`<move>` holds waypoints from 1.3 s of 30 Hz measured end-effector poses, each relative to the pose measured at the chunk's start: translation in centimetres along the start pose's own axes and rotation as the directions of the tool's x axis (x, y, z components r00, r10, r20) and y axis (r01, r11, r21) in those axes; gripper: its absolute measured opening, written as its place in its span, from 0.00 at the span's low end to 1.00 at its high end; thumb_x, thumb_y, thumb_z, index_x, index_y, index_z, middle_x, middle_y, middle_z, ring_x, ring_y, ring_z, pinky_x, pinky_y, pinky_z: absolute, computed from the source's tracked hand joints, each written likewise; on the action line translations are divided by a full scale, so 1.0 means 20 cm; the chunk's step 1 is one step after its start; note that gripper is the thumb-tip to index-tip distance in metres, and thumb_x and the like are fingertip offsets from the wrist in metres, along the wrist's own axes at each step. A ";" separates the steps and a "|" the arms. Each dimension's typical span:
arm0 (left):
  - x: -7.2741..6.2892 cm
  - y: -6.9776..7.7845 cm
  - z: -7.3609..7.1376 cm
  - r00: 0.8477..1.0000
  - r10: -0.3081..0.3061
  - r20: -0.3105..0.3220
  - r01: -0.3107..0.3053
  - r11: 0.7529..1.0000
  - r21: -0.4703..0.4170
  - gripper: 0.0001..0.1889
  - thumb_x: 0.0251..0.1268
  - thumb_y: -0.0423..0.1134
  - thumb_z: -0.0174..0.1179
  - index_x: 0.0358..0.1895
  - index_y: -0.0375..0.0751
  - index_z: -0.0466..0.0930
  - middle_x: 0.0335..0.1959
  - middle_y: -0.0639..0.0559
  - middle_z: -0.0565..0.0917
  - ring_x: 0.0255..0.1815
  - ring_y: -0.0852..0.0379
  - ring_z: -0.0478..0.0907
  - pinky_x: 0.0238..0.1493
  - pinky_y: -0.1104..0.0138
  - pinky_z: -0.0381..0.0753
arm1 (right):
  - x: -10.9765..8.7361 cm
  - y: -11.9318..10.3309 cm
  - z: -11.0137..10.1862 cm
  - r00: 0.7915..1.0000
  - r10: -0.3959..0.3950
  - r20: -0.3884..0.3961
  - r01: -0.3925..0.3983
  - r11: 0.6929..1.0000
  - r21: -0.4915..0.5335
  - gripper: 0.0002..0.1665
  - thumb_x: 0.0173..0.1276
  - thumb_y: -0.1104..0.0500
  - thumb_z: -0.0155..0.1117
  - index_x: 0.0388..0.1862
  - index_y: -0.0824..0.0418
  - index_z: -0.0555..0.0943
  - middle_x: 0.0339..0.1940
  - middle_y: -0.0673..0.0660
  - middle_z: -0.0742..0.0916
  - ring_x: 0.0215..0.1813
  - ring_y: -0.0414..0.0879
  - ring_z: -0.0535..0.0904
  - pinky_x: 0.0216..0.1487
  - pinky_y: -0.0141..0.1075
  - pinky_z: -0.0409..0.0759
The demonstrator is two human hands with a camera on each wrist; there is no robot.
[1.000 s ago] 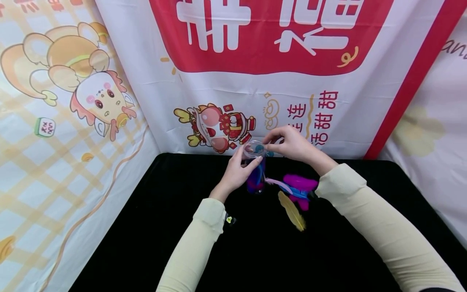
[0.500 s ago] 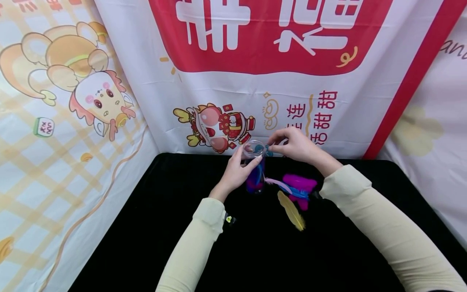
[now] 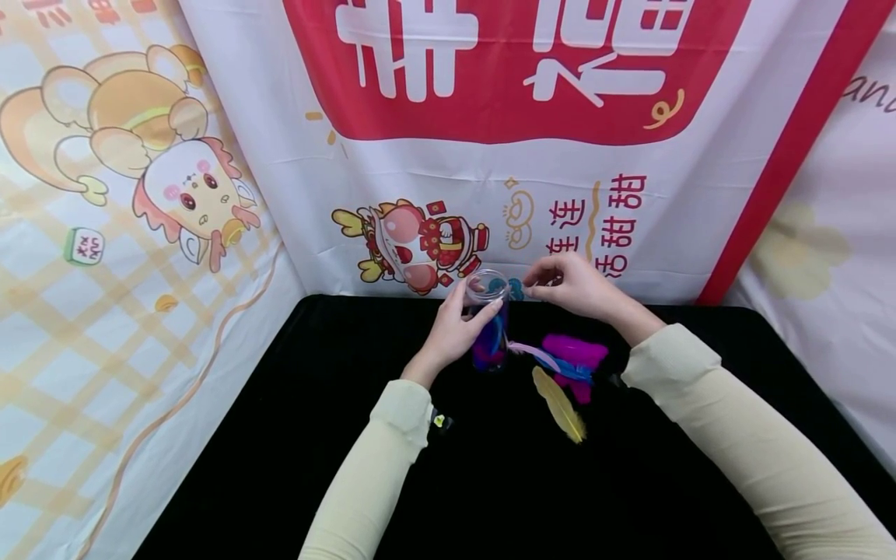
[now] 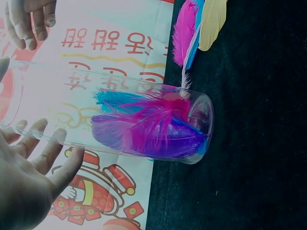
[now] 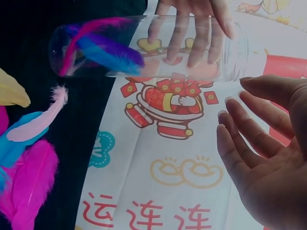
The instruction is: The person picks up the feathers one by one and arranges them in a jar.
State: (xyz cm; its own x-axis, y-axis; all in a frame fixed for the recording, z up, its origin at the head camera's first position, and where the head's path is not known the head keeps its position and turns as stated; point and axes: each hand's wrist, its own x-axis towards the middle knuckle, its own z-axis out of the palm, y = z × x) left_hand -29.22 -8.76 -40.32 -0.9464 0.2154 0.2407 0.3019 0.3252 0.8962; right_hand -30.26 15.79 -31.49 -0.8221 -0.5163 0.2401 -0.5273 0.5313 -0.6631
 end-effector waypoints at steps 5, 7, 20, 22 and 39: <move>0.00 0.00 0.00 1.000 -0.006 -0.002 0.006 1.000 0.003 0.42 0.69 0.66 0.60 0.79 0.51 0.58 0.73 0.49 0.66 0.73 0.51 0.67 0.66 0.49 0.77 | -0.02 0.04 0.00 1.000 0.017 0.003 -0.017 1.000 -0.011 0.09 0.69 0.63 0.70 0.46 0.65 0.88 0.42 0.58 0.90 0.44 0.50 0.85 0.51 0.49 0.83; 0.00 0.01 0.00 1.000 -0.007 -0.003 0.007 1.000 0.006 0.42 0.69 0.66 0.60 0.79 0.52 0.58 0.73 0.49 0.67 0.73 0.51 0.67 0.66 0.49 0.77 | -0.02 0.07 0.01 1.000 0.024 0.005 -0.024 1.000 -0.012 0.10 0.69 0.62 0.70 0.47 0.65 0.88 0.43 0.58 0.90 0.44 0.50 0.85 0.51 0.49 0.83; 0.01 0.00 0.00 1.000 -0.020 0.000 0.020 1.000 0.019 0.41 0.69 0.66 0.60 0.79 0.53 0.58 0.72 0.49 0.68 0.72 0.52 0.68 0.66 0.50 0.76 | -0.05 0.16 0.05 0.994 0.104 0.022 -0.104 0.995 -0.005 0.10 0.69 0.62 0.71 0.47 0.64 0.88 0.43 0.58 0.90 0.47 0.52 0.85 0.53 0.51 0.82; 0.01 0.00 0.00 1.000 -0.021 -0.001 0.021 1.000 0.018 0.42 0.69 0.66 0.60 0.79 0.53 0.58 0.72 0.49 0.68 0.72 0.52 0.68 0.66 0.49 0.76 | -0.05 0.18 0.06 0.993 0.113 0.020 -0.113 0.994 -0.011 0.10 0.69 0.62 0.71 0.47 0.64 0.88 0.42 0.58 0.90 0.47 0.52 0.85 0.52 0.50 0.82; 0.00 0.01 -0.01 1.000 -0.022 0.014 0.022 1.000 -0.002 0.41 0.70 0.64 0.60 0.79 0.50 0.57 0.74 0.43 0.68 0.71 0.51 0.70 0.69 0.49 0.73 | -0.08 0.27 0.16 0.996 0.085 0.008 -0.085 0.996 -0.021 0.10 0.66 0.65 0.72 0.46 0.66 0.86 0.41 0.59 0.90 0.44 0.52 0.86 0.49 0.47 0.83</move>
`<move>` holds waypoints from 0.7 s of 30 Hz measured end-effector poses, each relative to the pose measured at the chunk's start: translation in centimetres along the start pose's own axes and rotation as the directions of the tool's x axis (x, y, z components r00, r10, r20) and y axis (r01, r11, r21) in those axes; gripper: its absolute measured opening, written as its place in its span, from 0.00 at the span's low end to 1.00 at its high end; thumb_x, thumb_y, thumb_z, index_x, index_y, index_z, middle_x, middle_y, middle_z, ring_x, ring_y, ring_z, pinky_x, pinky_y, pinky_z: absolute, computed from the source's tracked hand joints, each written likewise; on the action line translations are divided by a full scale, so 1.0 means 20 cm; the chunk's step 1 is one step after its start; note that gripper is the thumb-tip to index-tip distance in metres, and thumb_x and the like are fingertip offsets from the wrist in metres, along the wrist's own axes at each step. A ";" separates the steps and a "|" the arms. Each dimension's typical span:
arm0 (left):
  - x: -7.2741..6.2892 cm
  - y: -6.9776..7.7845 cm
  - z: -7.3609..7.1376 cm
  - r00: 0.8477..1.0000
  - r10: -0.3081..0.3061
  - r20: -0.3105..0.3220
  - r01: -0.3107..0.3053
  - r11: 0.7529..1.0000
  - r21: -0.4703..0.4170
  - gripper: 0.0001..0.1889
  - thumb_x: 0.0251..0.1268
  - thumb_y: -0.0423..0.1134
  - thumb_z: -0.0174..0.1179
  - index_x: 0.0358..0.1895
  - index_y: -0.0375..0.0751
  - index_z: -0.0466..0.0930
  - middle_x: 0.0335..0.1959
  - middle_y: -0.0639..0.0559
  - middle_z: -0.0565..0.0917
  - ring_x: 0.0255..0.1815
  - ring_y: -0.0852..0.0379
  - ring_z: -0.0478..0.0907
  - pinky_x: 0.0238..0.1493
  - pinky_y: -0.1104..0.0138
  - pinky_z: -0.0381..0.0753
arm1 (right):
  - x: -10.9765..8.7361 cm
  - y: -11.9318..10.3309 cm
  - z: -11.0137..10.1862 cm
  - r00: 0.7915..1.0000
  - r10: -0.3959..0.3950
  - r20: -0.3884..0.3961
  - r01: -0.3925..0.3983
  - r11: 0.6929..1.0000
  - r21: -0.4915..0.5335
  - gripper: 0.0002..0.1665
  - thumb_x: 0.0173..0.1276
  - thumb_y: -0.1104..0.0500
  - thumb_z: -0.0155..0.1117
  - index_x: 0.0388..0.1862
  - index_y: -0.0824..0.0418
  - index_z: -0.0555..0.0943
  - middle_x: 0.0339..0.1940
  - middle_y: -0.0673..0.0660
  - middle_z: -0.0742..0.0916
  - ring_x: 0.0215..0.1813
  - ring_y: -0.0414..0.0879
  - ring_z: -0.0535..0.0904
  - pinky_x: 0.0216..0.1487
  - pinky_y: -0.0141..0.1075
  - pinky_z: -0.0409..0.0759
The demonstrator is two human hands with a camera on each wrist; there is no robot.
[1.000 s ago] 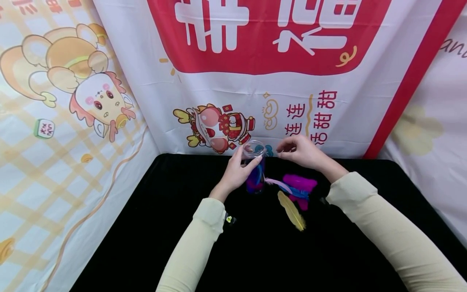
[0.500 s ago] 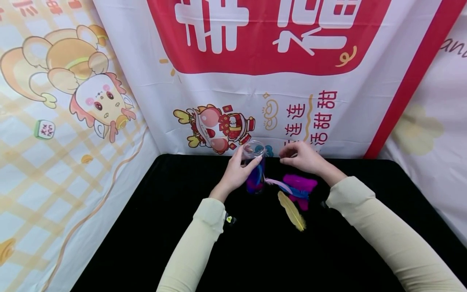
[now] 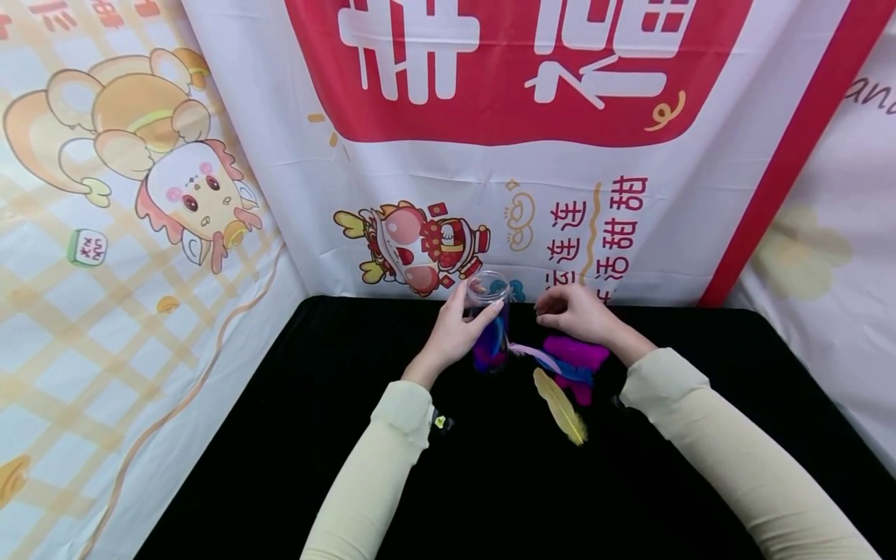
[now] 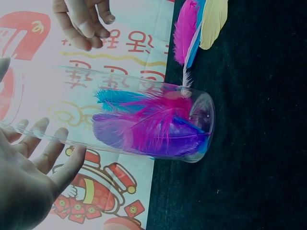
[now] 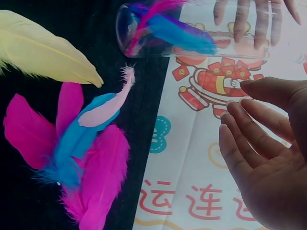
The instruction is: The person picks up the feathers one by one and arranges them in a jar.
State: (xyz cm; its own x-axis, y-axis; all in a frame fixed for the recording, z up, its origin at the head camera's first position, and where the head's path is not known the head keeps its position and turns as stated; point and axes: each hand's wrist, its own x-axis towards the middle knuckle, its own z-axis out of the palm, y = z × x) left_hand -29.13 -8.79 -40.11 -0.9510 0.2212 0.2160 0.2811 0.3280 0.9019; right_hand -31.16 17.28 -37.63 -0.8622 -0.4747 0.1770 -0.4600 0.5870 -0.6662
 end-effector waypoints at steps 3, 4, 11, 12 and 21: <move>0.00 0.00 0.00 1.000 -0.005 0.001 0.005 1.000 0.001 0.41 0.70 0.64 0.60 0.79 0.50 0.57 0.74 0.43 0.68 0.72 0.51 0.70 0.69 0.50 0.74 | 0.00 0.01 0.01 1.000 -0.013 -0.001 0.013 1.000 0.008 0.09 0.67 0.66 0.71 0.45 0.67 0.86 0.41 0.60 0.90 0.44 0.53 0.86 0.49 0.48 0.83; 0.00 0.00 0.00 1.000 -0.006 0.001 0.006 1.000 -0.001 0.42 0.70 0.64 0.60 0.79 0.51 0.57 0.74 0.44 0.68 0.72 0.51 0.70 0.69 0.50 0.74 | 0.00 0.02 0.02 1.000 -0.016 -0.001 0.016 1.000 0.009 0.09 0.67 0.66 0.71 0.45 0.67 0.86 0.41 0.60 0.90 0.44 0.53 0.86 0.49 0.48 0.83; 0.01 0.00 0.00 1.000 -0.002 -0.002 0.002 1.000 -0.003 0.42 0.70 0.64 0.60 0.79 0.50 0.57 0.74 0.45 0.68 0.72 0.52 0.69 0.68 0.50 0.74 | 0.01 0.04 0.05 1.000 -0.005 -0.004 0.005 1.000 -0.005 0.09 0.67 0.65 0.72 0.45 0.67 0.87 0.40 0.59 0.90 0.43 0.52 0.86 0.48 0.47 0.83; 0.01 0.00 0.00 1.000 -0.002 -0.003 0.002 1.000 0.000 0.42 0.70 0.64 0.61 0.79 0.50 0.57 0.73 0.45 0.68 0.72 0.53 0.69 0.68 0.51 0.74 | 0.01 0.05 0.05 1.000 -0.004 -0.006 0.004 1.000 -0.007 0.09 0.67 0.65 0.72 0.45 0.67 0.87 0.40 0.59 0.90 0.43 0.52 0.86 0.48 0.47 0.83; 0.01 -0.01 0.00 1.000 -0.003 -0.007 0.003 1.000 0.007 0.42 0.70 0.65 0.60 0.79 0.51 0.57 0.72 0.49 0.69 0.72 0.52 0.70 0.67 0.51 0.75 | 0.03 0.09 0.09 1.000 0.015 -0.002 -0.015 1.000 -0.016 0.09 0.66 0.65 0.72 0.45 0.66 0.87 0.39 0.58 0.90 0.43 0.50 0.86 0.49 0.47 0.84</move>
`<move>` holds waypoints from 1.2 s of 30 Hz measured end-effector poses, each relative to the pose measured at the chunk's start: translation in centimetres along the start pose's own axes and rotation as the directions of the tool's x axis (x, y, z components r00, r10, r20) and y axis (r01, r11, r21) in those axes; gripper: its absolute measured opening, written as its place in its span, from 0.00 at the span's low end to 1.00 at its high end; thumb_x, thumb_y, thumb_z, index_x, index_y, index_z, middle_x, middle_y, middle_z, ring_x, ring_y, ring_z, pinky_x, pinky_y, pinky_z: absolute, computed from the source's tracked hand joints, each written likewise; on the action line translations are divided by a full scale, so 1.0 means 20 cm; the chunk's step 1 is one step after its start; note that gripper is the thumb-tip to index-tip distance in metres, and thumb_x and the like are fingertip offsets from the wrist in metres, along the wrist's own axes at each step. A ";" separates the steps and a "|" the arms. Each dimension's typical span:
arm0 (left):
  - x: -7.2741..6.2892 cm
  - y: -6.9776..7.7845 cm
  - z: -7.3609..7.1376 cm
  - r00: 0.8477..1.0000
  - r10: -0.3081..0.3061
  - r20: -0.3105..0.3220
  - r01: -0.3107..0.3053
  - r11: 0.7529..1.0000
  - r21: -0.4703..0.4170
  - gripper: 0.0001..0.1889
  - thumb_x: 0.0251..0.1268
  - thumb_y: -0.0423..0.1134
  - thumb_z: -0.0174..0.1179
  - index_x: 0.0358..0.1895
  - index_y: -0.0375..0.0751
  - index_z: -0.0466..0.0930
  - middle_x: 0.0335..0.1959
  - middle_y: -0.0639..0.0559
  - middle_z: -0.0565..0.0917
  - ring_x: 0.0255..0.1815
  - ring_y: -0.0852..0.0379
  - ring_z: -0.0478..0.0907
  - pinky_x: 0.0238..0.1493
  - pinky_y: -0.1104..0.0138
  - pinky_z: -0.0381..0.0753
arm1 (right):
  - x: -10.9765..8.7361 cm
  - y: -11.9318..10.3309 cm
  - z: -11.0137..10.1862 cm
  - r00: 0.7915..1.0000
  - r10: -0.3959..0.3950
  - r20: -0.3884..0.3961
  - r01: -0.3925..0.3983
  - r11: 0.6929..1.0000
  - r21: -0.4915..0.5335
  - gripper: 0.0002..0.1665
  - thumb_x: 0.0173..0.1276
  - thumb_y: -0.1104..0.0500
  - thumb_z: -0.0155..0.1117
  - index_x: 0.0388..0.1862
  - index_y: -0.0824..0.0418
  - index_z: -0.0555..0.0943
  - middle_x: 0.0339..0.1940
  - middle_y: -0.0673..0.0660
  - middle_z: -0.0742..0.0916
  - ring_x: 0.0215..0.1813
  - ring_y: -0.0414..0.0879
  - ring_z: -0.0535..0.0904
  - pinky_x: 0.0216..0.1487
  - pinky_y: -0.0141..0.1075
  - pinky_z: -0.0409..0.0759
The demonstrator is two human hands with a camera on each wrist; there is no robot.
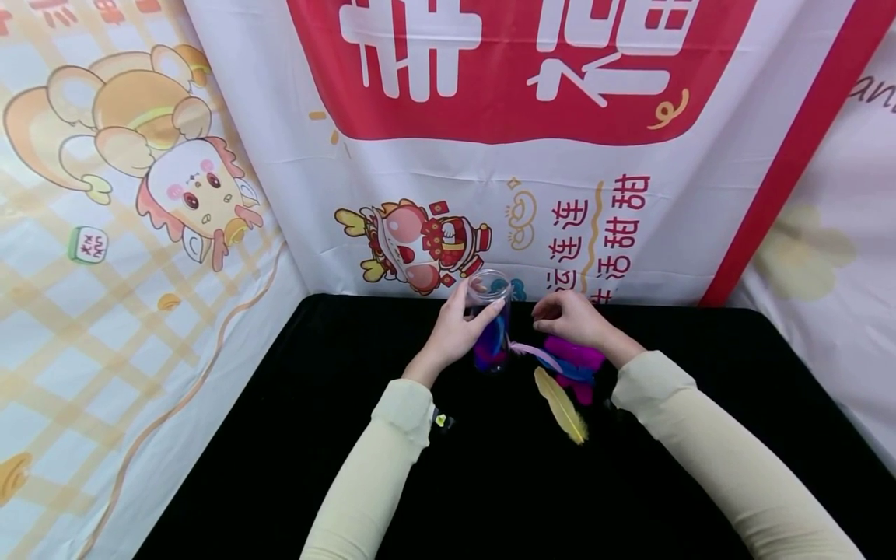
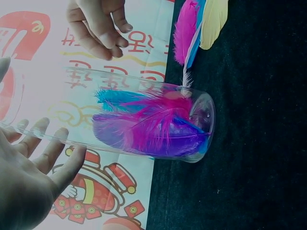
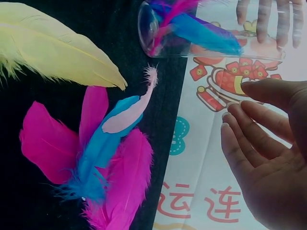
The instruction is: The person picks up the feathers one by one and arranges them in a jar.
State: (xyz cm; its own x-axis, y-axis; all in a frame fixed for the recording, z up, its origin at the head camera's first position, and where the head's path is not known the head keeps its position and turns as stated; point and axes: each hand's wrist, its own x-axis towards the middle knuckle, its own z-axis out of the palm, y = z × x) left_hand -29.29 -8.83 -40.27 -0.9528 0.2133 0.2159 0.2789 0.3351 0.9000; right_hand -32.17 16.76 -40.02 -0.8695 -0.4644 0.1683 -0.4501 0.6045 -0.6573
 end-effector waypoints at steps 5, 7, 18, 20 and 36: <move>0.00 0.00 0.00 1.000 0.021 -0.003 -0.021 1.000 0.010 0.40 0.70 0.63 0.61 0.79 0.52 0.58 0.72 0.51 0.69 0.71 0.53 0.71 0.67 0.51 0.75 | 0.01 0.01 0.02 1.000 0.024 0.016 -0.024 1.000 -0.010 0.10 0.66 0.65 0.72 0.45 0.67 0.87 0.39 0.58 0.90 0.43 0.51 0.86 0.48 0.48 0.84; 0.00 0.00 0.00 1.000 0.027 -0.003 -0.027 1.000 0.012 0.40 0.70 0.63 0.61 0.79 0.53 0.58 0.73 0.52 0.69 0.70 0.53 0.71 0.67 0.51 0.75 | 0.01 0.02 0.02 0.999 0.028 0.021 -0.027 0.999 -0.017 0.11 0.66 0.64 0.72 0.46 0.67 0.87 0.39 0.59 0.90 0.43 0.51 0.87 0.48 0.47 0.84; 0.00 0.00 0.00 1.000 0.025 0.012 -0.025 1.000 -0.009 0.41 0.71 0.62 0.61 0.80 0.49 0.57 0.75 0.46 0.67 0.71 0.52 0.71 0.68 0.50 0.74 | 0.03 0.04 0.06 0.999 0.034 0.038 -0.033 0.999 -0.040 0.10 0.66 0.64 0.72 0.45 0.67 0.87 0.38 0.58 0.90 0.41 0.50 0.86 0.46 0.46 0.85; 0.00 0.00 0.00 1.000 0.023 0.015 -0.022 1.000 -0.012 0.42 0.71 0.62 0.61 0.80 0.48 0.56 0.75 0.46 0.67 0.71 0.52 0.71 0.69 0.50 0.74 | 0.03 0.05 0.06 0.998 0.041 0.038 -0.039 0.998 -0.042 0.10 0.66 0.64 0.72 0.45 0.67 0.87 0.38 0.57 0.90 0.41 0.49 0.86 0.46 0.46 0.84; -0.01 0.00 0.00 1.000 0.016 0.004 -0.016 1.000 -0.003 0.42 0.70 0.63 0.61 0.80 0.50 0.56 0.72 0.48 0.69 0.71 0.51 0.71 0.68 0.50 0.75 | 0.03 0.07 0.12 0.998 0.041 0.051 -0.037 0.995 -0.091 0.10 0.65 0.61 0.74 0.44 0.64 0.87 0.38 0.56 0.90 0.41 0.49 0.86 0.47 0.47 0.84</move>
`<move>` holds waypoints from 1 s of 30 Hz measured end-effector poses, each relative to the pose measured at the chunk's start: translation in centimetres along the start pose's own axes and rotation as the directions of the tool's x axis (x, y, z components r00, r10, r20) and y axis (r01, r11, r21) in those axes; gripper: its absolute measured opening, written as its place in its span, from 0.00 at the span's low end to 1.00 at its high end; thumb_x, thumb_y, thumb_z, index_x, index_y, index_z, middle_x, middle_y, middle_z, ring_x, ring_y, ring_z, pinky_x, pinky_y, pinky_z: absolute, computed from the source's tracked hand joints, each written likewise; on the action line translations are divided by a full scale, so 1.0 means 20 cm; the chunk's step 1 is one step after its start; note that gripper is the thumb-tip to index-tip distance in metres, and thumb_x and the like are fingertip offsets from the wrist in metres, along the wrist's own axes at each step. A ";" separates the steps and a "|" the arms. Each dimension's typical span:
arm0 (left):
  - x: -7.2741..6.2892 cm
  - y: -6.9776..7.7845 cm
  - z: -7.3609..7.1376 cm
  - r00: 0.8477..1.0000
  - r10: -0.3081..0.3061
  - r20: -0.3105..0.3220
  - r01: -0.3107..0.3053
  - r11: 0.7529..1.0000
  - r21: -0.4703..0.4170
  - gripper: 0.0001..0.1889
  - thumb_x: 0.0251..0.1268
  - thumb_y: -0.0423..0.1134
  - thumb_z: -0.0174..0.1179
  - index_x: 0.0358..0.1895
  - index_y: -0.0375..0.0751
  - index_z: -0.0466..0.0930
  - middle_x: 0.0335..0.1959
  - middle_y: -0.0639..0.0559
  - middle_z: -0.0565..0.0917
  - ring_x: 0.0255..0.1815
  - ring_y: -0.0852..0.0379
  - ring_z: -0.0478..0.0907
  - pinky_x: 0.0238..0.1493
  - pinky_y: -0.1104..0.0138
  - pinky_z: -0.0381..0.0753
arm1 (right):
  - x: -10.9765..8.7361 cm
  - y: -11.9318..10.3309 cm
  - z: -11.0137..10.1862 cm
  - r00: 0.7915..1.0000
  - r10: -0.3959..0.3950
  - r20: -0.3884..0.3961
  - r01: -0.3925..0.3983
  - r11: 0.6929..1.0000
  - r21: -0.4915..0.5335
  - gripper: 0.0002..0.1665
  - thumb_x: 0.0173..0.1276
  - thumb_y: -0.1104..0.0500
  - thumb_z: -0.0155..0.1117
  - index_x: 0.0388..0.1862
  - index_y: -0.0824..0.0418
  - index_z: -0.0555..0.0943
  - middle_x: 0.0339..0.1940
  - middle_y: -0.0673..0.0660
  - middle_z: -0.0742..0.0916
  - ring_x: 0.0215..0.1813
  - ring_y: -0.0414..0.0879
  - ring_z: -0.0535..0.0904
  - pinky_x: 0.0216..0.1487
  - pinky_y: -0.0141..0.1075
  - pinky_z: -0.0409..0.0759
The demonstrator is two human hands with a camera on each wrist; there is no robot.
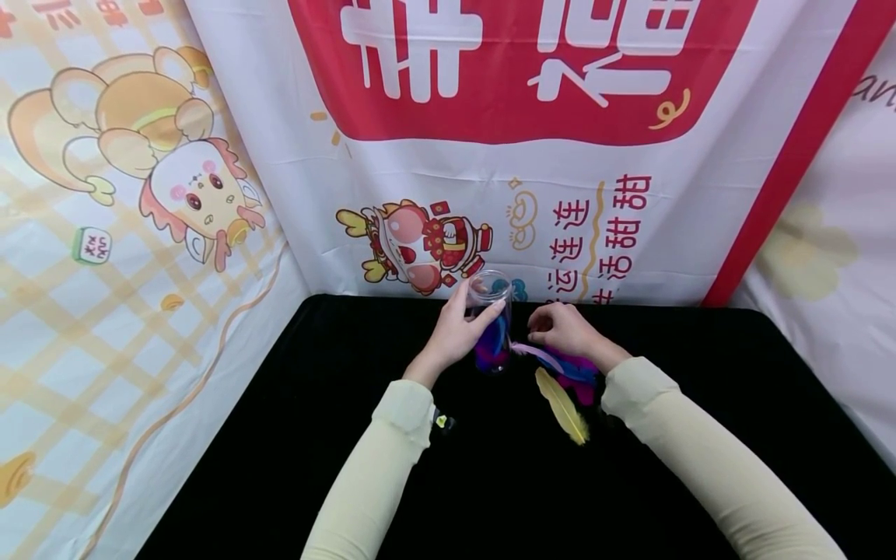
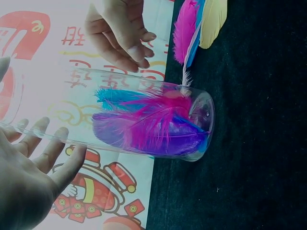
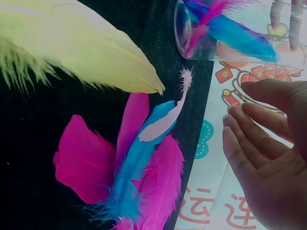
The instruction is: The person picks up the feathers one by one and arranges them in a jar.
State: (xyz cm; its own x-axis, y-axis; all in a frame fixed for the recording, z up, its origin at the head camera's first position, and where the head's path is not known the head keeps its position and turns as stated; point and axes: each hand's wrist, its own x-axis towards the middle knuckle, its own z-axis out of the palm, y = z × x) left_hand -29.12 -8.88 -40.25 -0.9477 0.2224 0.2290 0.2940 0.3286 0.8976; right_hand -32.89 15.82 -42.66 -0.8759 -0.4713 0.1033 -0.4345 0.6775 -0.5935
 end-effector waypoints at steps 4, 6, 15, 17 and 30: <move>0.00 0.00 0.00 1.000 -0.007 0.008 0.007 1.000 -0.008 0.42 0.70 0.64 0.60 0.80 0.51 0.56 0.73 0.46 0.69 0.71 0.51 0.70 0.68 0.50 0.74 | 0.01 0.01 0.02 1.000 -0.009 -0.006 0.009 1.000 -0.022 0.11 0.64 0.62 0.74 0.43 0.65 0.87 0.36 0.55 0.90 0.40 0.48 0.86 0.47 0.47 0.84; -0.01 0.00 0.00 1.000 -0.006 0.008 0.006 1.000 -0.008 0.42 0.70 0.64 0.60 0.80 0.51 0.56 0.73 0.46 0.69 0.71 0.51 0.71 0.68 0.50 0.74 | 0.01 0.02 0.03 1.000 -0.010 -0.007 0.010 1.000 -0.027 0.12 0.63 0.62 0.74 0.43 0.67 0.87 0.35 0.55 0.90 0.40 0.47 0.86 0.47 0.47 0.84; -0.01 0.00 -0.01 1.000 0.007 0.007 -0.007 1.000 0.001 0.41 0.71 0.62 0.60 0.80 0.50 0.56 0.73 0.49 0.69 0.68 0.52 0.73 0.68 0.51 0.75 | 0.01 0.03 0.06 0.998 0.032 0.052 -0.031 0.999 -0.021 0.13 0.65 0.63 0.72 0.47 0.69 0.86 0.36 0.56 0.89 0.39 0.47 0.85 0.45 0.46 0.84; -0.01 0.00 -0.01 1.000 0.005 0.007 -0.005 1.000 0.003 0.41 0.71 0.63 0.60 0.80 0.51 0.57 0.73 0.49 0.69 0.68 0.52 0.73 0.68 0.51 0.75 | 0.01 0.03 0.07 0.998 0.036 0.057 -0.035 0.999 -0.017 0.13 0.65 0.64 0.72 0.47 0.69 0.86 0.36 0.56 0.89 0.39 0.47 0.84 0.44 0.46 0.84; 0.00 0.00 0.00 1.000 -0.006 0.006 0.006 1.000 -0.009 0.42 0.70 0.64 0.60 0.80 0.52 0.56 0.74 0.48 0.68 0.70 0.50 0.72 0.68 0.49 0.75 | 0.02 0.04 0.12 0.999 -0.012 0.046 0.014 0.998 -0.054 0.11 0.63 0.64 0.74 0.42 0.68 0.86 0.32 0.53 0.89 0.35 0.45 0.83 0.41 0.44 0.84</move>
State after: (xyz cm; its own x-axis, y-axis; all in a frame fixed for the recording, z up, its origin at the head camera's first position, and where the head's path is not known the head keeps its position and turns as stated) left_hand -29.10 -8.98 -40.23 -0.9485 0.2264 0.2214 0.2874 0.3219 0.9021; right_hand -33.04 14.91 -45.09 -0.8602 -0.5046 0.0739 -0.4578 0.7001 -0.5480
